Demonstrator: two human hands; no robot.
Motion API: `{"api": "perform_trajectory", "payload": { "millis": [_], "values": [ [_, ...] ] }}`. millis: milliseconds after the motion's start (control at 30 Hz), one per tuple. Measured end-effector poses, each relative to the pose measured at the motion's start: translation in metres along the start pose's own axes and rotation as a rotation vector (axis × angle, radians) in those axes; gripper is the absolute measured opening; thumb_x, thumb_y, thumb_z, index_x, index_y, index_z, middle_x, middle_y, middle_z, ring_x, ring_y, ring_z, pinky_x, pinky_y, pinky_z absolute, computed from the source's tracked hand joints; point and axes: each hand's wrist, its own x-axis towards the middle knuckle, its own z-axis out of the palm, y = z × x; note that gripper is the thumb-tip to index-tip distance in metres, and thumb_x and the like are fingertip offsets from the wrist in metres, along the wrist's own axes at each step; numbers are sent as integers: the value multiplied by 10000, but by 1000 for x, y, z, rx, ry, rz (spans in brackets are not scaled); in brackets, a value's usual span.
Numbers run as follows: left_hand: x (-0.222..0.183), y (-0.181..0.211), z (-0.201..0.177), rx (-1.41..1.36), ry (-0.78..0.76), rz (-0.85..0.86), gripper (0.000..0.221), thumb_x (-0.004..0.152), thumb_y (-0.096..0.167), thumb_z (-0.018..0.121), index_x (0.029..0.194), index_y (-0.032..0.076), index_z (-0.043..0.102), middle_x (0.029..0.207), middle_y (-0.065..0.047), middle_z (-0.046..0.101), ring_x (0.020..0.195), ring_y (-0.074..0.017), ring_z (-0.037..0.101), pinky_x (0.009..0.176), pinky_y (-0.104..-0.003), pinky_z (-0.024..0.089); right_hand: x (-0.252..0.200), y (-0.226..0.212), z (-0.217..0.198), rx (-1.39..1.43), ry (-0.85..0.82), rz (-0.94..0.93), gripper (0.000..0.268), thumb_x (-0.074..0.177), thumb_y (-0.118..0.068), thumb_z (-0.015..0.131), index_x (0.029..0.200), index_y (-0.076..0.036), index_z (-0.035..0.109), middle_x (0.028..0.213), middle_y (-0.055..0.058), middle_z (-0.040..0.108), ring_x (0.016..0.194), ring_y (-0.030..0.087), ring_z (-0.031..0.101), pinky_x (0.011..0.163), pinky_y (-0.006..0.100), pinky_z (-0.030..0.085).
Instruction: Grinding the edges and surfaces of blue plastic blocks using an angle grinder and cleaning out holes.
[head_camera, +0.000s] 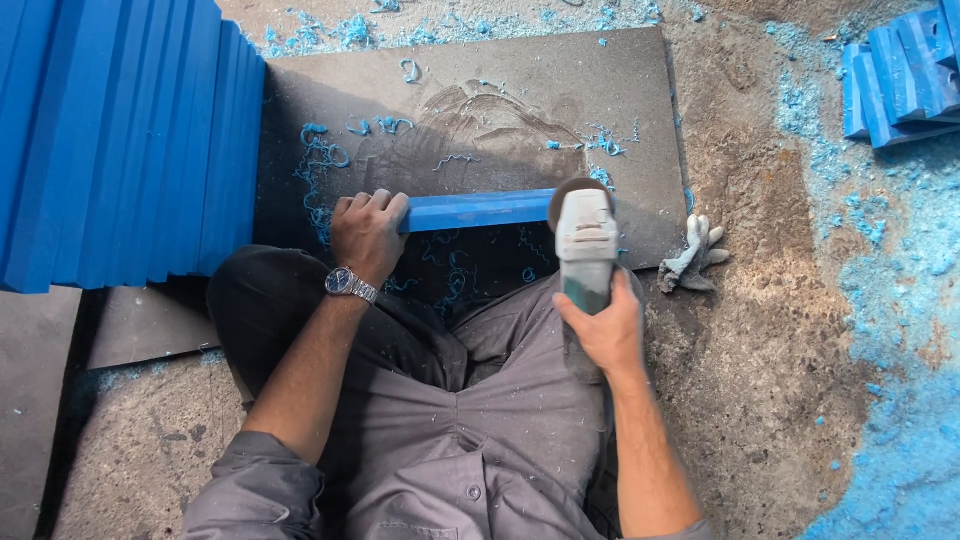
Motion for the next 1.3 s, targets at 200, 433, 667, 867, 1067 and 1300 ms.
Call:
{"api": "perform_trajectory", "payload": {
  "millis": [200,433,667,867,1067,1300],
  "values": [
    [5,3,-9,-21,-46,-27,243,793,228,880,924,153,690,849,-24,703,806,-209,683,790,-408,528,-11,-55,49,41,-170,-117,775,727,-311,859,1363,-4,541,1139,162,735,1053,258,741,921,381,567],
    [3,2,-6,-21,-19,-14,271,778,218,882,974,164,703,887,-18,713,836,-204,687,809,-403,527,-1,-2,2,-13,-49,-39,705,752,-353,878,1295,-6,591,1169,168,735,1079,274,723,961,396,557],
    [5,0,-22,-55,27,-28,403,702,337,930,969,138,704,901,-42,730,851,-221,693,794,-434,522,3,38,-57,402,219,259,678,780,-244,845,1328,1,531,1072,147,681,858,247,717,782,395,614],
    [-7,-26,-13,-687,142,-457,577,644,324,997,1065,99,673,1049,-69,734,942,-226,715,775,-377,591,-15,46,-59,569,174,152,589,829,-145,811,1321,20,533,1006,106,667,782,209,725,721,330,626],
    [-10,-27,13,-996,70,-509,506,710,214,964,1098,123,652,1074,-40,735,970,-190,718,793,-339,602,-12,15,-34,452,84,116,573,801,-140,831,1278,31,563,994,103,694,791,194,721,722,326,605],
    [-12,-13,11,-1052,18,-424,362,791,149,900,1060,125,659,1051,-27,732,944,-186,730,763,-338,615,-3,5,-4,299,12,-11,550,795,-173,874,1229,45,616,1037,106,716,868,148,705,785,286,578]
  ]
}}
